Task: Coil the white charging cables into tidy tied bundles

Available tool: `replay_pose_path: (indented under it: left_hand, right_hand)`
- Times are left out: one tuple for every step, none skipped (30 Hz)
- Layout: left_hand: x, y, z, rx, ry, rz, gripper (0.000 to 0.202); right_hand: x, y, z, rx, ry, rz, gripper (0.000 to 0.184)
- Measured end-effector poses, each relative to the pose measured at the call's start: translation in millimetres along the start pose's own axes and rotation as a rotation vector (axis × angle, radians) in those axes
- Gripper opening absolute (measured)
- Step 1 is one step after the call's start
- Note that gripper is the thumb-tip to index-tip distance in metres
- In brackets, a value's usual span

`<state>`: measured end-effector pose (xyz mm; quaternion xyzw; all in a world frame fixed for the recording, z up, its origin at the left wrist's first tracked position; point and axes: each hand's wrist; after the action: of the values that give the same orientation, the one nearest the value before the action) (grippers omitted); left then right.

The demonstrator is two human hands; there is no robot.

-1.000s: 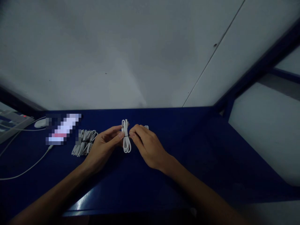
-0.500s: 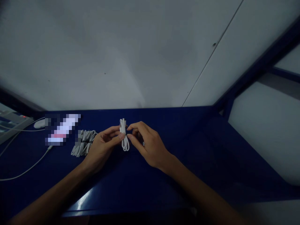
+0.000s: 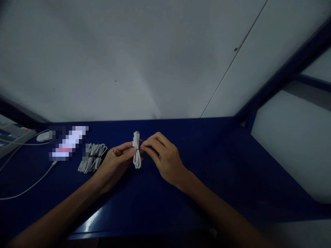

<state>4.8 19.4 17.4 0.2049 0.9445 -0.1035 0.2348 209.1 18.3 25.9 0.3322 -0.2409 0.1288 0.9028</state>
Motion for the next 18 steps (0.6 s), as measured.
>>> replay_pose_path:
  left_hand:
    - [0.3, 0.0, 0.0, 0.002, -0.007, 0.0, 0.042]
    - [0.5, 0.0, -0.2, 0.006, -0.012, 0.0, 0.045]
    - [0.5, 0.0, -0.7, 0.013, -0.014, 0.004, 0.047]
    - [0.3, 0.0, -1.3, 0.021, -0.012, 0.014, 0.047]
    - [-0.1, -0.1, -1.9, 0.026, -0.007, 0.026, 0.046]
    - [-0.7, -0.2, -2.5, 0.031, 0.001, 0.037, 0.044]
    - [-1.3, -0.5, -3.2, 0.037, 0.009, 0.05, 0.042]
    - [-2.1, -0.8, -3.7, 0.043, 0.016, 0.063, 0.04]
    - [-2.9, -1.2, -4.2, 0.05, 0.021, 0.074, 0.039]
    - [-3.7, -1.6, -4.7, 0.058, 0.023, 0.084, 0.037]
    - [-4.4, -1.9, -5.1, 0.065, 0.022, 0.092, 0.036]
    - [-5.0, -2.2, -5.5, 0.068, 0.02, 0.098, 0.034]
    - [-5.5, -2.3, -5.8, 0.07, 0.016, 0.102, 0.033]
    - [-5.8, -2.4, -6.0, 0.07, 0.012, 0.103, 0.031]
    - [-5.8, -2.3, -6.0, 0.071, 0.01, 0.101, 0.03]
    - [-5.6, -2.3, -5.9, 0.073, 0.008, 0.097, 0.03]
    - [-5.2, -2.2, -5.6, 0.073, 0.007, 0.092, 0.029]
    - [-4.7, -2.1, -5.2, 0.072, 0.004, 0.085, 0.029]
  right_hand:
    - [-0.6, -0.4, -0.3, 0.009, -0.003, -0.002, 0.013]
    - [-1.2, -0.8, -0.8, 0.018, -0.007, -0.004, 0.013]
    - [-2.0, -1.2, -1.5, 0.032, -0.015, -0.008, 0.012]
    - [-2.8, -1.6, -2.3, 0.053, -0.029, -0.017, 0.012]
    - [-3.6, -2.0, -3.3, 0.077, -0.046, -0.029, 0.012]
    - [-4.5, -2.4, -4.3, 0.106, -0.067, -0.042, 0.012]
    - [-5.2, -2.8, -5.3, 0.132, -0.09, -0.054, 0.012]
    - [-5.8, -3.2, -6.3, 0.157, -0.113, -0.066, 0.012]
    - [-6.2, -3.5, -7.2, 0.175, -0.136, -0.074, 0.012]
    - [-6.4, -3.8, -7.9, 0.188, -0.159, -0.081, 0.013]
    - [-6.4, -3.9, -8.5, 0.198, -0.182, -0.085, 0.014]
    - [-6.3, -3.9, -8.9, 0.205, -0.205, -0.087, 0.014]
    - [-6.1, -3.8, -9.2, 0.212, -0.224, -0.086, 0.014]
    - [-5.9, -3.5, -9.4, 0.223, -0.242, -0.084, 0.014]
    - [-5.7, -3.0, -9.4, 0.233, -0.255, -0.081, 0.015]
    - [-5.5, -2.5, -9.5, 0.245, -0.265, -0.079, 0.016]
    - [-5.3, -1.9, -9.5, 0.259, -0.276, -0.078, 0.018]
    - [-5.3, -1.4, -9.6, 0.274, -0.289, -0.078, 0.02]
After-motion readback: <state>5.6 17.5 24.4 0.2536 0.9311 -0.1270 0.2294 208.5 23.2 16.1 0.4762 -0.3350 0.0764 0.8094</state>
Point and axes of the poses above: each hand's wrist, its own y-axis towards the middle knuckle, its own x-axis out of the back of the hand, z = x × y, and after that the axes turned 10 degrees about z, right-handed
